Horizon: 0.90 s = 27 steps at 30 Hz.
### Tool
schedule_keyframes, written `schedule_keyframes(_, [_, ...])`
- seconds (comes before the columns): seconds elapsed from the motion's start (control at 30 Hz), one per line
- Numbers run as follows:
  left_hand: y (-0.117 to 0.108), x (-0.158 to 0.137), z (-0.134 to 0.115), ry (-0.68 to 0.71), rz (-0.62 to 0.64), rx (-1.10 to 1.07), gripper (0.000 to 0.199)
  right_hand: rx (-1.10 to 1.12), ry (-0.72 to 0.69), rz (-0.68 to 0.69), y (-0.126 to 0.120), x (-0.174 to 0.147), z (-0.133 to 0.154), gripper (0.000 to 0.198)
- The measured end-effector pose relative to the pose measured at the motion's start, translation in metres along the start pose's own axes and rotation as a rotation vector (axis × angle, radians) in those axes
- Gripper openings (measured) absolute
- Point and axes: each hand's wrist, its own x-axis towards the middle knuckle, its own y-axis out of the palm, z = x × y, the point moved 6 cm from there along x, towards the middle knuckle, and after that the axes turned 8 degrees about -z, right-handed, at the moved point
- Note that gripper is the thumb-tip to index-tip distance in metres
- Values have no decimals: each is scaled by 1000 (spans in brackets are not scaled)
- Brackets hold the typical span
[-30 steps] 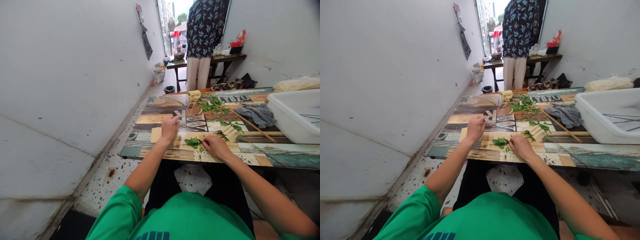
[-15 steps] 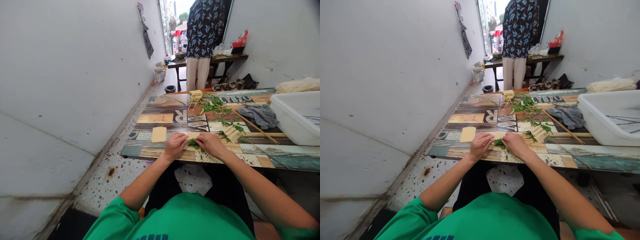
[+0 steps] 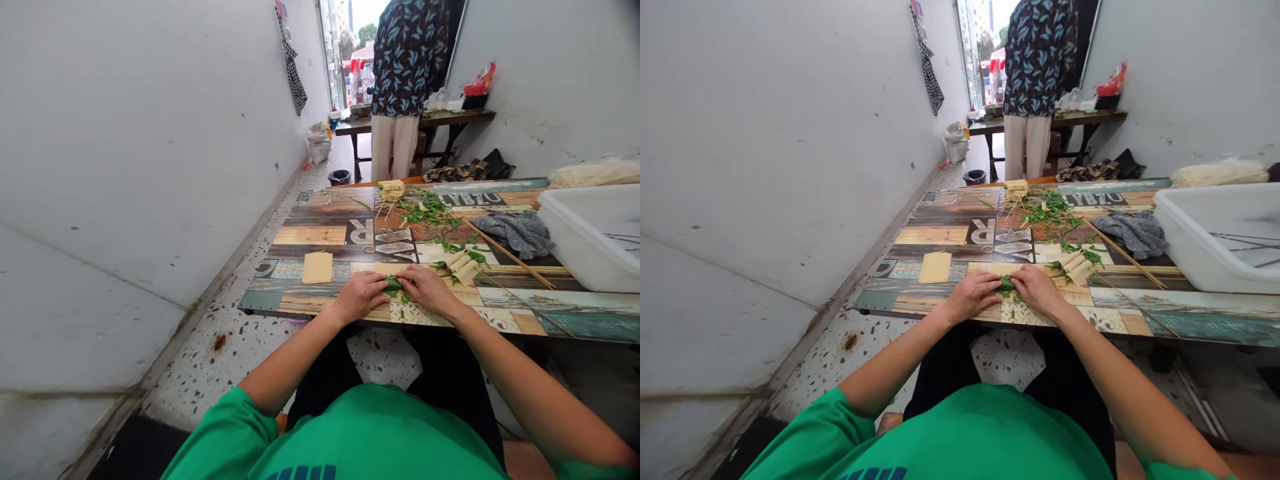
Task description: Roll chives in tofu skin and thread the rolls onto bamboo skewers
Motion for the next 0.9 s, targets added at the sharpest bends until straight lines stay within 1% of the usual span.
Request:
schedule_keyframes(0.07, [1,0,-1,6,8,20,31,23,-18,-14,0,-1,1,27])
schedule_keyframes(0.13, [0,1,-2,14,2,32,30,26,-50,-65,-4,-4,3,26])
schedule_keyframes(0.2, [-3,2,-3,25,2,36,32,17,-125,-120,-9,-9,8,25])
schedule_keyframes(0.27, [-4,2,-3,55,38,30,35,-4,-239,-141,-12,-16,18,25])
schedule_keyframes(0.33, [-5,2,-4,95,91,29,34,-51,-340,-132,-10,-23,28,23])
schedule_keyframes(0.43, [-8,5,-5,140,152,39,26,-180,-400,-134,-6,-30,39,20])
schedule_keyframes(0.53, [-10,8,-8,162,182,44,25,-274,-414,-142,-3,-31,46,30])
schedule_keyframes(0.63, [-10,9,-12,152,158,41,27,-258,-394,-165,-5,-29,46,33])
schedule_keyframes(0.7, [-9,9,-12,103,117,27,26,-224,-358,-182,-7,-28,43,33])
schedule_keyframes(0.8, [-6,12,-5,-19,77,-14,22,-168,-308,-205,-8,-27,38,34])
schedule_keyframes(0.9, [-3,16,1,-112,104,-58,18,-72,-263,-268,-10,-26,31,24])
